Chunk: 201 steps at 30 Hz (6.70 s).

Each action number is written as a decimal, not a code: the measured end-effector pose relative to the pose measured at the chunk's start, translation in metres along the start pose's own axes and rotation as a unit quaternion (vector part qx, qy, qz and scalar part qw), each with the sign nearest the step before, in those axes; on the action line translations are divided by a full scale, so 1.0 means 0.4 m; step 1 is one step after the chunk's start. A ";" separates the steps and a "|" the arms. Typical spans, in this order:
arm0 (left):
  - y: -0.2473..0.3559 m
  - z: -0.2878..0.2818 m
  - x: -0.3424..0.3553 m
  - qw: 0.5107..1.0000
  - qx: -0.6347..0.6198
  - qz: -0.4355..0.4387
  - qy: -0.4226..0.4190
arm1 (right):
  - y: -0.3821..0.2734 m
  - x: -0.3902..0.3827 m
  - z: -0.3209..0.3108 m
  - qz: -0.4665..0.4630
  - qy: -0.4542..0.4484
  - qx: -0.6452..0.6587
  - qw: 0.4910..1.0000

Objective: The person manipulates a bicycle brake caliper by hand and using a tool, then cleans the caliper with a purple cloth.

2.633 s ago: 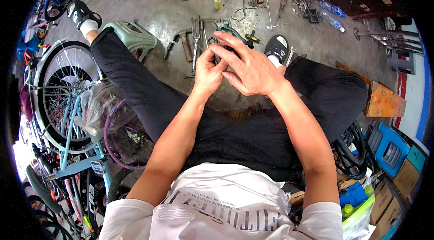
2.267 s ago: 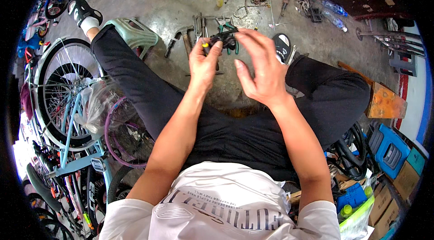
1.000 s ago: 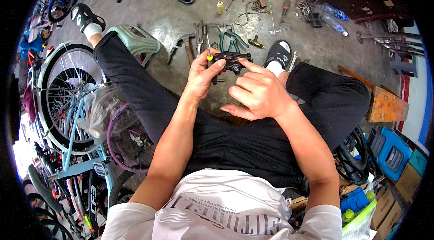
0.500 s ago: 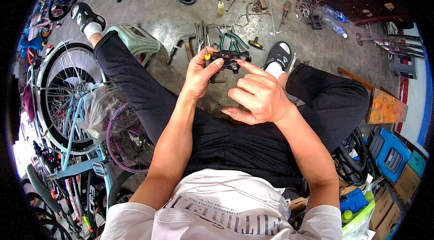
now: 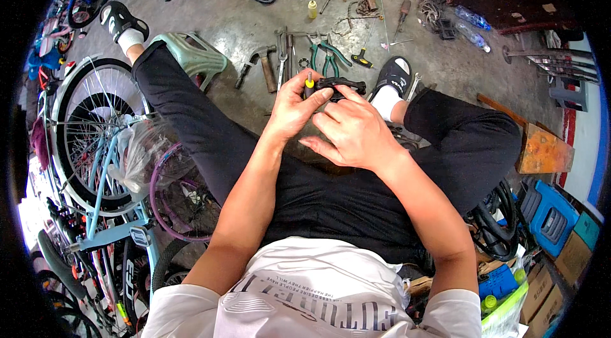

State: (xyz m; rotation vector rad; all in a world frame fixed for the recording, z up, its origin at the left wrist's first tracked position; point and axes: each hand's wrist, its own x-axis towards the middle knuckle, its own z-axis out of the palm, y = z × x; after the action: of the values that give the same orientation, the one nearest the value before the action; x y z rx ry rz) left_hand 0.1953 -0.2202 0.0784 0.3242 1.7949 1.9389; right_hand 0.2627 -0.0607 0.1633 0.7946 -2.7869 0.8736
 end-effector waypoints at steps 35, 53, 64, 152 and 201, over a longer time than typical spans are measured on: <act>-0.012 -0.040 0.003 0.985 -0.163 -0.038 0.052 | 0.052 -0.020 -0.007 0.131 0.151 -0.048 0.979; -0.001 0.021 -0.002 0.941 -0.308 -0.123 0.062 | 0.072 -0.015 0.051 0.271 0.180 0.082 0.942; -0.012 0.034 -0.008 0.969 -0.219 -0.090 0.076 | 0.100 -0.005 0.034 0.363 0.122 0.159 0.910; 0.024 0.012 -0.001 0.919 -0.286 -0.261 0.076 | 0.124 -0.003 0.034 0.218 0.236 -0.111 0.941; 0.022 0.055 -0.001 0.957 -0.261 -0.098 0.085 | 0.109 -0.006 0.057 0.292 0.251 0.140 0.912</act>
State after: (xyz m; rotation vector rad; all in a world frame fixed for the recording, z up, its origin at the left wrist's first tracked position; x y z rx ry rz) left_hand 0.2045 -0.2012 0.0895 -0.1968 1.2760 2.2456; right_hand 0.2433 -0.0420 0.1218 -0.2676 -2.4559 1.3518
